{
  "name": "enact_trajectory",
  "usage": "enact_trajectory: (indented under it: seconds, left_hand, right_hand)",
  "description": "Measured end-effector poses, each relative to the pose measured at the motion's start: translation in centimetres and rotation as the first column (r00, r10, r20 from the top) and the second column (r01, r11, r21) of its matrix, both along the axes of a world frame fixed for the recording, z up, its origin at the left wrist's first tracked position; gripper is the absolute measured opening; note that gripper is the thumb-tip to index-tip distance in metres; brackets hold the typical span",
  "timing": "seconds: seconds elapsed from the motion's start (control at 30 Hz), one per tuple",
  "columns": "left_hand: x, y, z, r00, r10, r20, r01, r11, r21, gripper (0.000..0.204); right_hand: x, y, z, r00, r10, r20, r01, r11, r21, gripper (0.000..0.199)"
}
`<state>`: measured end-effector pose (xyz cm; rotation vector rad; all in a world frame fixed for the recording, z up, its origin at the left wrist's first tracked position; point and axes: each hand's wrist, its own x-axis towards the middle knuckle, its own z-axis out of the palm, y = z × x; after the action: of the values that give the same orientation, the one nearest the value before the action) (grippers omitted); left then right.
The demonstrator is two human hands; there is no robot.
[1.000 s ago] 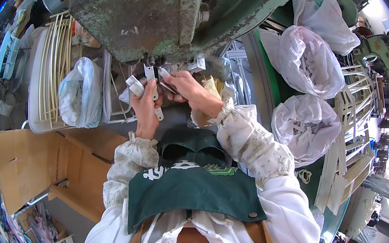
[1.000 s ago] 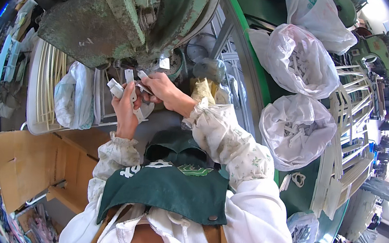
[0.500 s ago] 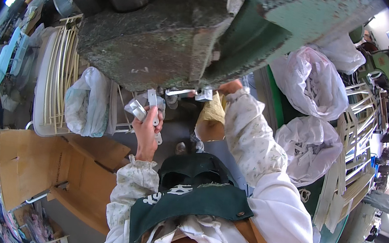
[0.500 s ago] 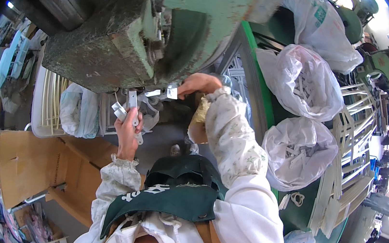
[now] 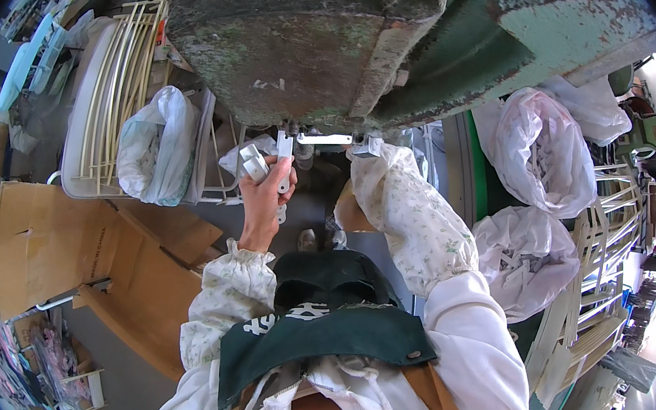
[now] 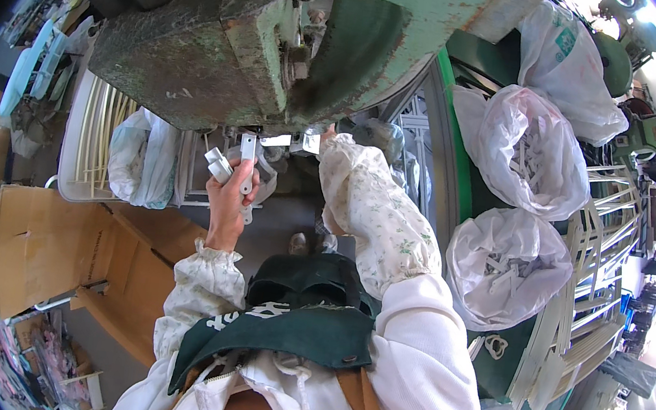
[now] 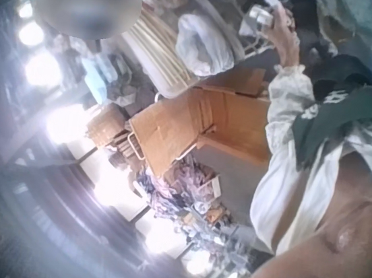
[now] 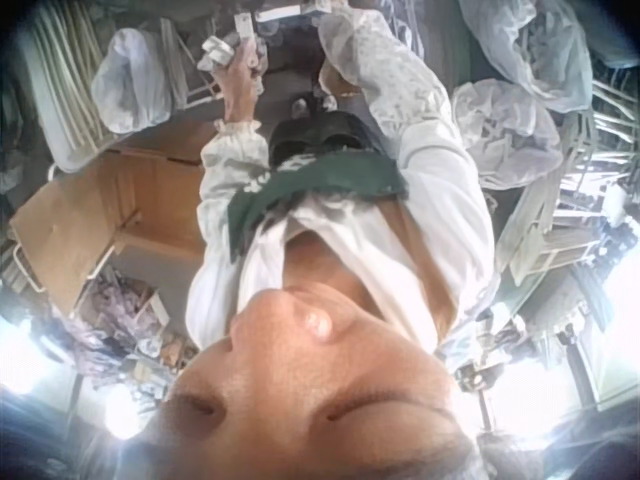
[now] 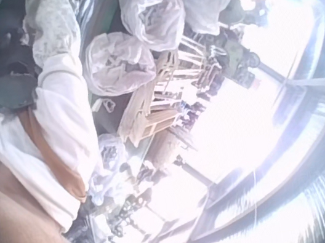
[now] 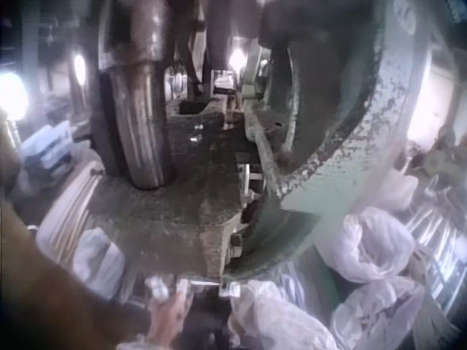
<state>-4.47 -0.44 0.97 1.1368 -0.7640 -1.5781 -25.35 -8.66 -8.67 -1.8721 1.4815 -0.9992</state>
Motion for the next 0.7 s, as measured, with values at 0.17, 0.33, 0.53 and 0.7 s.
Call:
enact_trajectory:
  seconds: [0.17, 0.33, 0.53, 0.7]
  left_hand:
    - [0.3, 0.4, 0.8, 0.999, -0.032, 0.025, 0.033, 0.999, -0.035, 0.014]
    - [-0.5, 0.0, 0.6, 0.995, -0.033, 0.091, 0.033, 0.999, 0.005, 0.014]
    - [0.3, -0.6, 0.2, 0.989, -0.067, 0.134, 0.072, 0.997, -0.030, 0.016]
    - [0.8, -0.7, 0.7, 0.986, -0.103, 0.128, 0.106, 0.994, -0.015, 0.015]
  right_hand:
    - [-0.6, -0.8, -0.3, 0.999, -0.033, 0.002, 0.033, 0.998, -0.052, 0.018]
    - [-1.8, 1.6, -0.2, 0.996, -0.072, 0.047, 0.076, 0.992, -0.098, 0.018]
    - [2.8, 5.4, 10.2, 0.876, -0.033, 0.482, 0.042, 0.999, -0.008, 0.023]
    - [3.9, 4.2, 8.8, 0.889, -0.093, 0.448, -0.030, 0.965, 0.260, 0.025]
